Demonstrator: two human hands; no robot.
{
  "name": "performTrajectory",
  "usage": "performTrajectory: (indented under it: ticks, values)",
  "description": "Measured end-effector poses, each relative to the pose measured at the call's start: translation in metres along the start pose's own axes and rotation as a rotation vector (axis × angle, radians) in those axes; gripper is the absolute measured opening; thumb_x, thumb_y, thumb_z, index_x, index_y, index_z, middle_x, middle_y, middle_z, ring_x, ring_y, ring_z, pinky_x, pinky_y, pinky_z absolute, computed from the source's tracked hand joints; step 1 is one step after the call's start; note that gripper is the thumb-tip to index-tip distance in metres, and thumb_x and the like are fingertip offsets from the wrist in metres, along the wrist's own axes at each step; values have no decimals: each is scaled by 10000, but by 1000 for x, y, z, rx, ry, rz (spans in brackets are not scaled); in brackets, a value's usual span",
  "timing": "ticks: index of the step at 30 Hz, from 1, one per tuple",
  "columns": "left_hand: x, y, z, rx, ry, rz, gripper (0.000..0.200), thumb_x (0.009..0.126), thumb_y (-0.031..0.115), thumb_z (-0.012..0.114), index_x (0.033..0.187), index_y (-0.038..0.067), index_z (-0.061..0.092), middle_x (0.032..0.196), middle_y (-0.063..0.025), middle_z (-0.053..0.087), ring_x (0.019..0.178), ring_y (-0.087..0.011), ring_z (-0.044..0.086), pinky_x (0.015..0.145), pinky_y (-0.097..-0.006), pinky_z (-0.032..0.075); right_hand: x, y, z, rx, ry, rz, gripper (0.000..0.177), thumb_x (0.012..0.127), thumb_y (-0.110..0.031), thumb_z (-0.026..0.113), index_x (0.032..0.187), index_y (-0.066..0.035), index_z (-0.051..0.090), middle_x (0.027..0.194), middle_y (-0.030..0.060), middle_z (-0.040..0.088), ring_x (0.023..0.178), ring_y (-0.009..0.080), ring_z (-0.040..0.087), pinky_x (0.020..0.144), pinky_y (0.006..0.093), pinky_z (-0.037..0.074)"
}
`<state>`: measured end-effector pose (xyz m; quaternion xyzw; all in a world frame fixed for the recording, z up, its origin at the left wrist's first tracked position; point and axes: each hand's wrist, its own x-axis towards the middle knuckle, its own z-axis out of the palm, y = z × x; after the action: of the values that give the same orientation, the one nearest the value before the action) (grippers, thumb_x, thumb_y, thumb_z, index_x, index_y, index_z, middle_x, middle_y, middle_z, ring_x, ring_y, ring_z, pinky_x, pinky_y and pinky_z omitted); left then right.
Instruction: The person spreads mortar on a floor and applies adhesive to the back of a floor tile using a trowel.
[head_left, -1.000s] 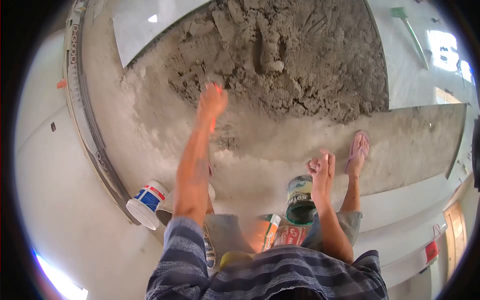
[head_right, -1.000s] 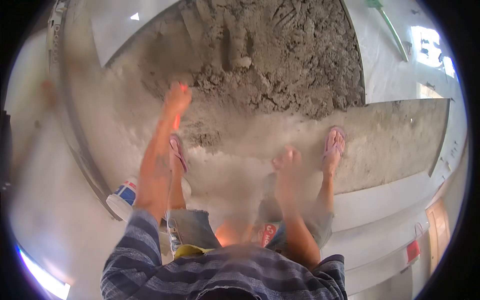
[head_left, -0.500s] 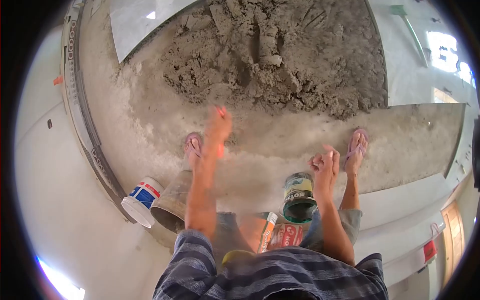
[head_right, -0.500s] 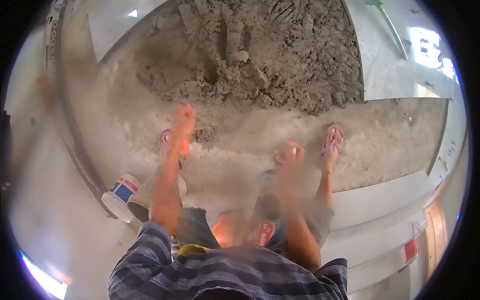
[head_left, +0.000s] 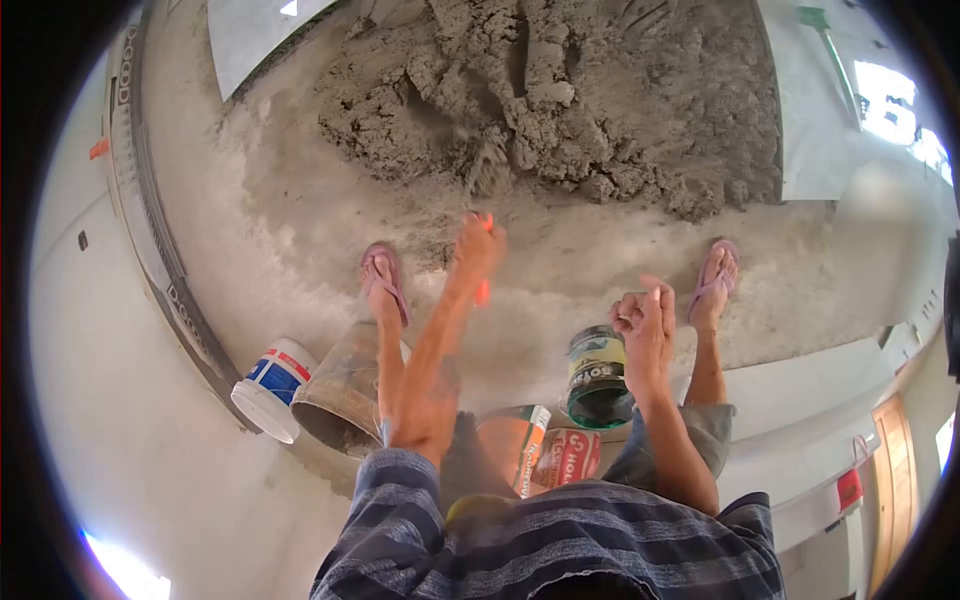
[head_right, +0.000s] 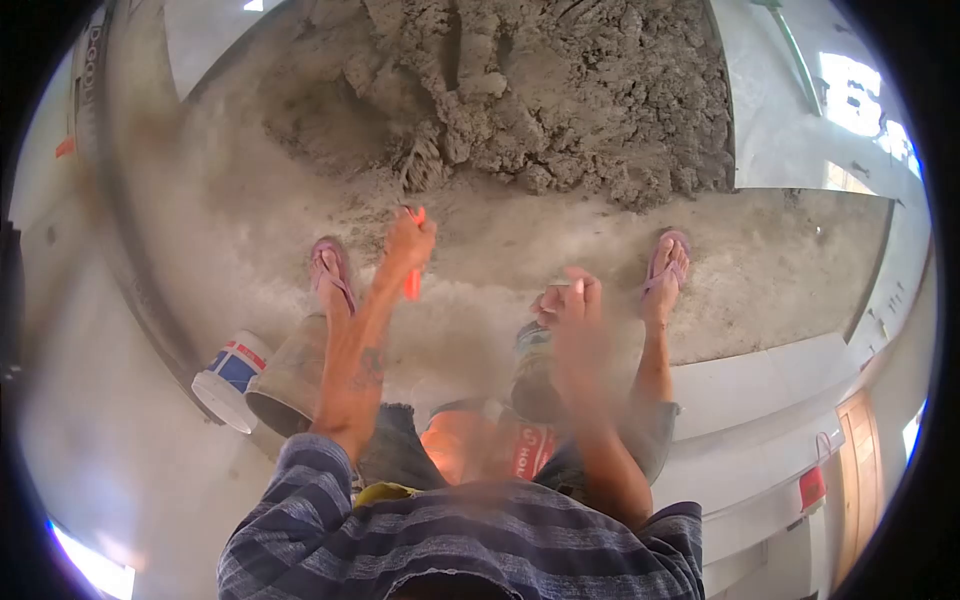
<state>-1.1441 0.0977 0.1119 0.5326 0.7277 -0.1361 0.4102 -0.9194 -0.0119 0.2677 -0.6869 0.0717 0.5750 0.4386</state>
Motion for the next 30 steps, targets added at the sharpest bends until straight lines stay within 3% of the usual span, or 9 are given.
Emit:
performTrajectory:
  ticks: [3,7,10,12,14,16,20,23,30]
  values:
    - [-31,17,35,-88,117,-17,413,843,192,537,1155,-63,445,1003,-305,624,970,-462,611,845,-505,491,6,1,1,-36,42,-17,271,1033,-337,380,1179,-120,451,813,5,476,759,126,486,691,266,391]
    - [-62,3,100,-170,128,71,322,847,195,554,1027,-52,450,867,-279,616,838,-467,615,734,-507,490,5,10,-4,-53,78,-4,272,1033,-336,374,1173,-119,460,805,3,476,757,119,484,682,268,395]
    - [-63,8,79,-167,149,114,299,863,192,554,1030,-29,441,870,-269,627,828,-460,623,720,-501,489,15,3,-9,-19,94,-48,275,1033,-332,372,1176,-114,459,813,6,480,749,119,487,673,270,399]
    - [-76,36,34,-193,86,-107,281,897,194,541,1073,3,434,880,-245,647,831,-447,635,699,-494,494,11,3,-13,-6,84,-41,278,1033,-331,371,1177,-110,458,814,8,483,743,119,491,669,270,399]
    - [-35,41,10,-89,157,118,255,919,194,519,1055,1,424,830,-260,637,797,-460,631,666,-524,477,10,2,-17,18,78,-32,282,1033,-334,371,1176,-107,458,810,10,486,739,120,498,668,268,397]
    - [-1,71,-25,-122,201,195,253,921,194,509,1057,0,422,862,-277,638,806,-474,624,665,-540,478,8,-7,-16,43,86,-70,283,1033,-335,371,1174,-106,458,799,9,489,738,123,503,667,267,395]
    - [0,41,10,275,-81,213,328,876,231,554,1092,10,443,932,-302,640,870,-477,618,741,-532,495,4,-11,-21,79,68,-65,288,1031,-338,376,1183,-105,452,790,9,492,749,131,514,679,272,402]
    - [-38,18,35,107,-72,272,329,856,223,566,1090,23,449,932,-301,639,864,-477,622,759,-543,490,3,-21,-23,76,72,-65,295,1030,-344,374,1191,-108,446,797,9,498,759,137,520,689,277,408]
    - [-68,20,89,-26,-57,185,323,846,185,547,1085,-14,461,916,-293,627,895,-464,620,777,-522,483,-5,-28,-29,91,106,-28,284,1033,-328,360,1190,-106,443,801,20,507,770,143,528,689,275,407]
